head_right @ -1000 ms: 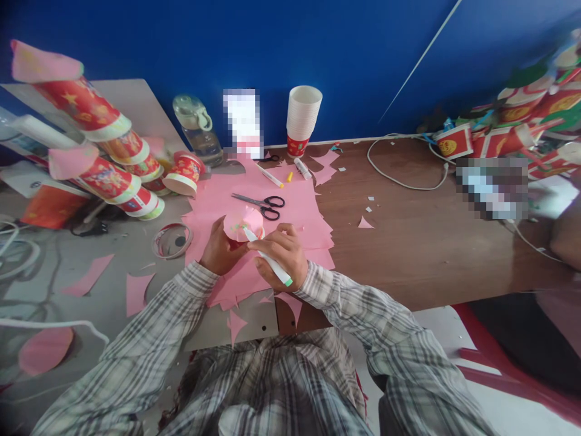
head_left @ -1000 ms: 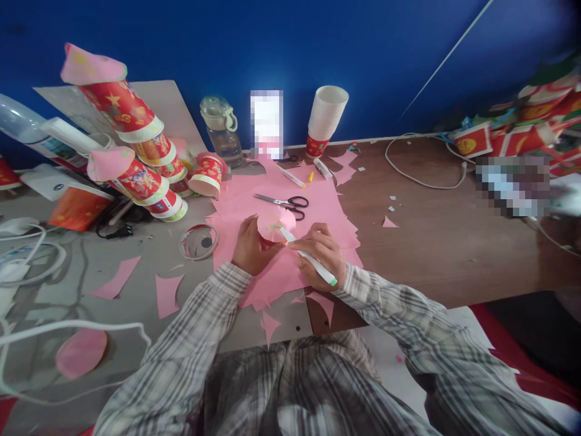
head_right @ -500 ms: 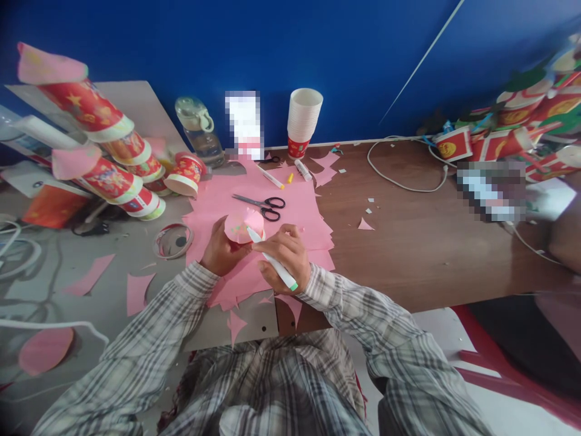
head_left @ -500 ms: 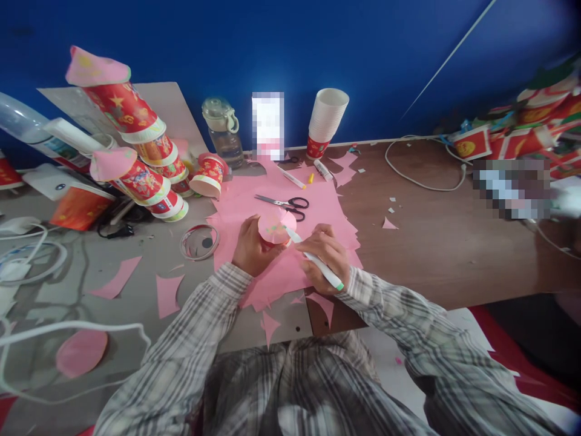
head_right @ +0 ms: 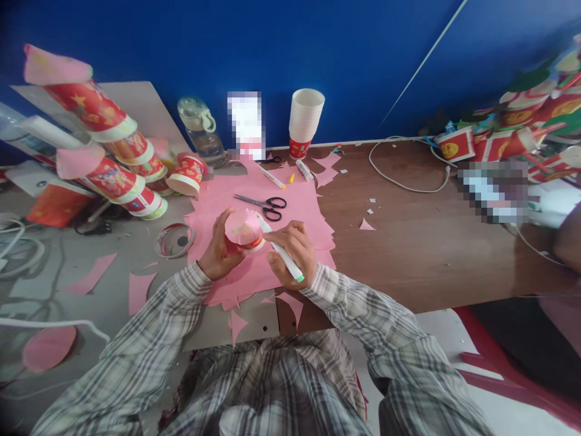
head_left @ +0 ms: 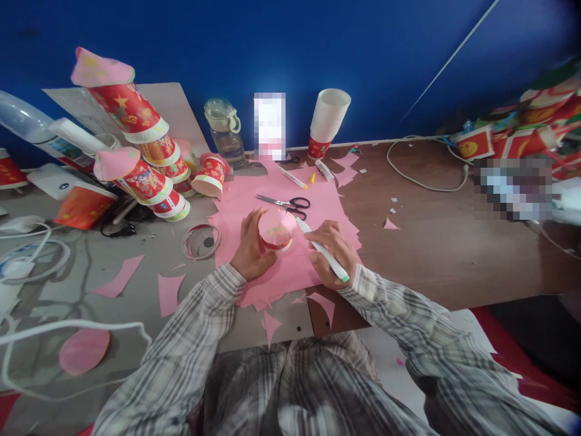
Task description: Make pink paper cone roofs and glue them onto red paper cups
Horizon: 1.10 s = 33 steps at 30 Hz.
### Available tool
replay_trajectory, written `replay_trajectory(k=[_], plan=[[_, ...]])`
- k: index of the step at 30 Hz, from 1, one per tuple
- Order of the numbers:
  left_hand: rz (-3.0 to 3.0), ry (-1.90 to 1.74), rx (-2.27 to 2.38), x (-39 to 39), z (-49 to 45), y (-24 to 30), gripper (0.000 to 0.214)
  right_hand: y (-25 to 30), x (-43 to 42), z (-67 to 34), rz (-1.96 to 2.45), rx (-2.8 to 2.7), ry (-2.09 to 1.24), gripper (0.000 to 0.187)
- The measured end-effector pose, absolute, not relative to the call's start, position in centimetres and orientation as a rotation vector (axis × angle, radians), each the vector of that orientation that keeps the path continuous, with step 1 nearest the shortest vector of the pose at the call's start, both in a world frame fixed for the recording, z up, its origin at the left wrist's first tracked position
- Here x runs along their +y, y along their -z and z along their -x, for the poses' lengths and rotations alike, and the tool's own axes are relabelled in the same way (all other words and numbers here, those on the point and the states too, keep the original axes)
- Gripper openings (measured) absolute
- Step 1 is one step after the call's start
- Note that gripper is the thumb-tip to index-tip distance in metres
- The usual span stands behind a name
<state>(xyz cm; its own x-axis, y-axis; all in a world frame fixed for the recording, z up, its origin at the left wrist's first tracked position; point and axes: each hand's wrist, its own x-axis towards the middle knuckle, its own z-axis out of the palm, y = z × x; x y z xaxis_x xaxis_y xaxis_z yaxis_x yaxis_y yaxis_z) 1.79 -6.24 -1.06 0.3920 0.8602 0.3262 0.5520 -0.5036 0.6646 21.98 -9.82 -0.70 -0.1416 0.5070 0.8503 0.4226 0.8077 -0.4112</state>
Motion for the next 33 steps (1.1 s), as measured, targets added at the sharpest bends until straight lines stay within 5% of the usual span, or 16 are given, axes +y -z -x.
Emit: replay_trajectory(k=[9, 16, 26, 33], plan=[[-2.163, -1.001, 1.301, -6.3, -2.4, 1.2, 0.082, 0.9, -9.9, -22.3, 0.76, -1.747, -0.095, 0.035], [-2.215, -0.98, 1.346, -6.2, -2.5, 1.1, 0.106, 0.7, -9.8, -22.1, 0.743, -1.712, -0.06, 0.032], [-2.165, -0.949, 1.254, -6.3, -2.2, 1.2, 0.076, 0.4, -9.9, -22.0, 0.716, -1.736, -0.043, 0.032], [-2.231, -0.948, 1.354, -6.5, -2.7, 1.1, 0.112, 0.3, -10.2, -21.9, 0.691, -1.771, -0.024, 0.032]])
